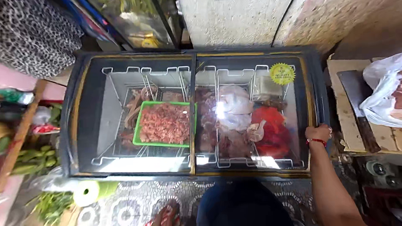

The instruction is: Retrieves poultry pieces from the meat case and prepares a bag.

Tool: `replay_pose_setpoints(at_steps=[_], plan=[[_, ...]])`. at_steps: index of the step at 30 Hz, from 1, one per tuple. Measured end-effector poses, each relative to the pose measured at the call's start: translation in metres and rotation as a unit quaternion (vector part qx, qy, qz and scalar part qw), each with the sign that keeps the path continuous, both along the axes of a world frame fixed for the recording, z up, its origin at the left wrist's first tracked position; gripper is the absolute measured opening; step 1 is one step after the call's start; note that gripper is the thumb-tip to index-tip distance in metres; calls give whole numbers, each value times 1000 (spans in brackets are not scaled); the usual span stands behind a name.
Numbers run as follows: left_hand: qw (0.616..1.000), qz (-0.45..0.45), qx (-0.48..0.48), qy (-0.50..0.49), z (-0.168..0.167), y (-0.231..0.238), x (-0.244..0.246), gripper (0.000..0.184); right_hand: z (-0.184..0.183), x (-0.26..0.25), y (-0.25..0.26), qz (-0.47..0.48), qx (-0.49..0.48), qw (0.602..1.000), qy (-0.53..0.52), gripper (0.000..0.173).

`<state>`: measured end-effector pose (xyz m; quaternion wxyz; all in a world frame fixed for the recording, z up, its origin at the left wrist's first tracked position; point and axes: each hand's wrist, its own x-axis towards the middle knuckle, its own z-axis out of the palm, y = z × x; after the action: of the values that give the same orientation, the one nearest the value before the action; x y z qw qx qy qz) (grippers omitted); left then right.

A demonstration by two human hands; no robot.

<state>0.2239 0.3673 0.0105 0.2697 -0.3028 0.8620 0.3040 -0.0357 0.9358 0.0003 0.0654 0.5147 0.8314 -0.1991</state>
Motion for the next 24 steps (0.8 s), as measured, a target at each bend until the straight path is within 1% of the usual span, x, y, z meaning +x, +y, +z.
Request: replay_pose_setpoints(at_steps=[3,4,6,9,11,13,15,17,20,22,24], plan=[[994,79,-33,63,-21,-6,3,76,7,2,-23,29,-21,999,-3,45],[989,120,-29,78,-27,-8,-3,82,9,4,-38,46,-32,998,-7,43],[972,208,-1,105,-36,-13,-25,90,12,4,-72,78,-60,995,-10,41],[943,302,55,126,-45,-27,-65,89,16,-1,-133,141,-107,984,1,37],[924,344,102,133,-40,-31,-90,79,17,-3,-175,183,-160,970,14,35],[921,344,128,130,-37,-29,-112,63,18,-8,-214,228,-209,951,24,33],[935,316,122,108,-35,-29,-124,59,17,-14,-250,263,-260,929,38,30],[948,286,108,89,-37,-33,-124,67,15,-19,-286,285,-315,903,58,28],[962,244,85,91,-41,-47,-115,83,3,-23,-332,338,-384,855,82,34],[965,232,82,87,-39,-52,-110,88,-6,-16,-346,375,-433,818,55,37],[967,222,96,76,-34,-55,-106,92,-17,2,-339,431,-469,771,-4,38]])
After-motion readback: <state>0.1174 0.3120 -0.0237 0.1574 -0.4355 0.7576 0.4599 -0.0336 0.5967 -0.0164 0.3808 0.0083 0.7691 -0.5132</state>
